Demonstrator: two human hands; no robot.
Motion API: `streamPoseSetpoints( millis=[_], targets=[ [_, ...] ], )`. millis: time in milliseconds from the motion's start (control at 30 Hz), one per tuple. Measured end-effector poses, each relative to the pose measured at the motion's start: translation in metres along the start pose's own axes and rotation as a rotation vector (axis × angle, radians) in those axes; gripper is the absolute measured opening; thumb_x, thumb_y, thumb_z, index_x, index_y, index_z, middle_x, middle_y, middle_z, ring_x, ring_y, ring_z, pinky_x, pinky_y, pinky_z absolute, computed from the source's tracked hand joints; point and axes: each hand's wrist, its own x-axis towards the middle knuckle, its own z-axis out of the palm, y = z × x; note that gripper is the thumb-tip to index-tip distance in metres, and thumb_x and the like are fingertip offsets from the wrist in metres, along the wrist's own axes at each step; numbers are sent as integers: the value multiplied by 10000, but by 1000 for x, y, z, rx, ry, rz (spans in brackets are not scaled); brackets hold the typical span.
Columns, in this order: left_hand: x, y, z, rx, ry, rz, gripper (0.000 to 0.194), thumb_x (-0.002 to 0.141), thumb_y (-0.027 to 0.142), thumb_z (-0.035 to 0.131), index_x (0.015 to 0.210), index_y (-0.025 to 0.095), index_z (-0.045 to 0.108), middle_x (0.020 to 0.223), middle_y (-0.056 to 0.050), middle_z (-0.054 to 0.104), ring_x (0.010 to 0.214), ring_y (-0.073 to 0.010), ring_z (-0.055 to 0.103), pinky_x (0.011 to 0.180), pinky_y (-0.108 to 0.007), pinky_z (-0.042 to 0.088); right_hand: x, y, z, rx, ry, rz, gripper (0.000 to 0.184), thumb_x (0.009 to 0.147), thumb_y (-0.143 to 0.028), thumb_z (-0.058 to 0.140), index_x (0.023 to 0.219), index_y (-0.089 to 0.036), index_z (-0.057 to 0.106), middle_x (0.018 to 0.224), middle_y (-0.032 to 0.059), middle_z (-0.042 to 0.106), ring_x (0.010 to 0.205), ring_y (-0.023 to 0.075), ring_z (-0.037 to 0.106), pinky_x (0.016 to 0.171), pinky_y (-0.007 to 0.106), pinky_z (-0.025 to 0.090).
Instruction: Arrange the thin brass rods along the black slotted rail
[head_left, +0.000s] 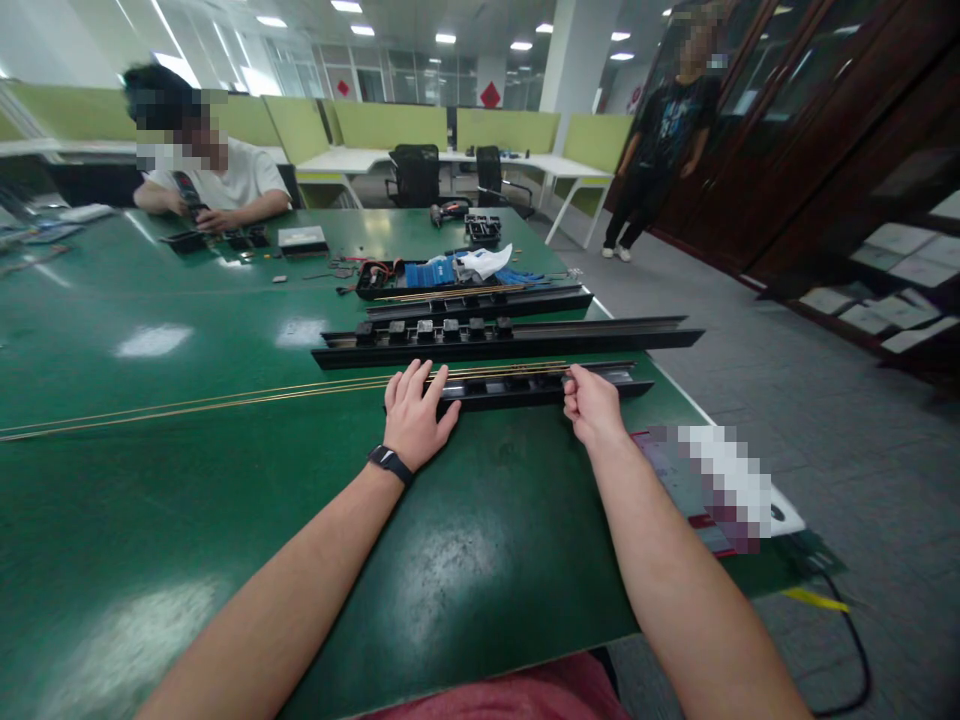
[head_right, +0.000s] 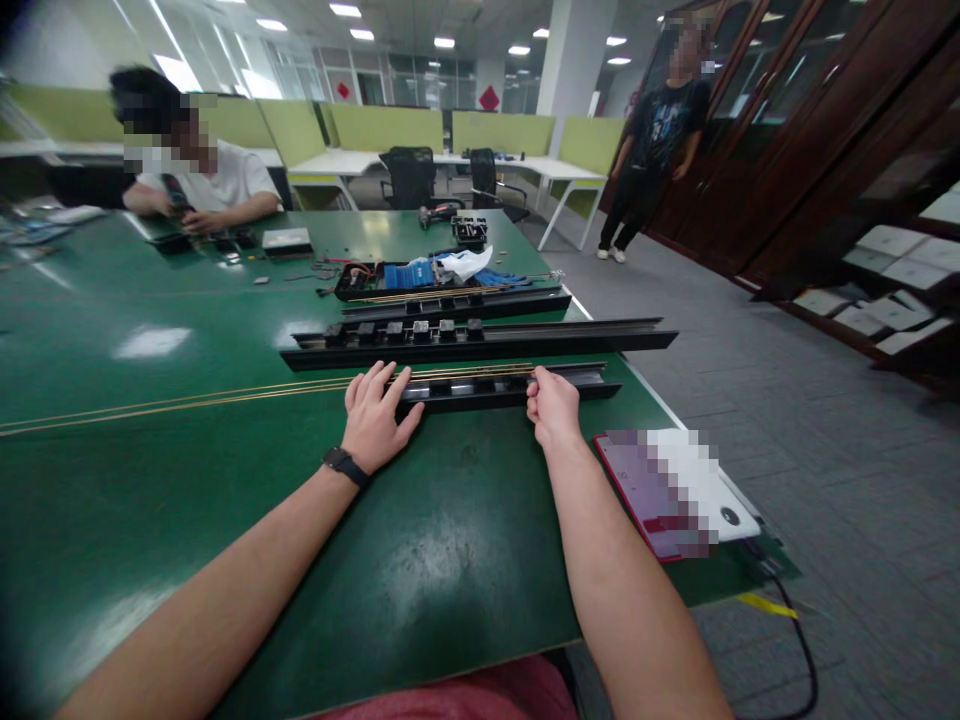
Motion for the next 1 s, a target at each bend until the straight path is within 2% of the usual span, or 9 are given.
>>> streamPoseSetpoints(
  millis=[300,533,1000],
  targets=[
    [0,0,0,-18,-3,-7,565,947,431,597,1470,225,538,1534,-148,514,1502,-322,378,1258,-523,218,1,2,-2,-20,-52,-25,197,828,-283,749,784,-190,581,548,-53,556,318,47,378,272,142,192],
    [0,0,0,-3,-1,-3,559,957,440,581,1472,229,533,1531,-145,518,1505,-315,376,1253,-524,228,0,-1,0,1,3,9,167,907,-314,660,822,-181,608,530,-48,547,306,50,364,267,148,176],
    [0,0,0,-22,-14,-16,576,945,431,584,1487,249,520,1535,-137,515,1505,-325,372,1252,-540,217,2,2,-2,-6,-46,-20,198,841,-301,739,792,-190,583,547,-59,543,317,42,370,277,138,184]
  ],
)
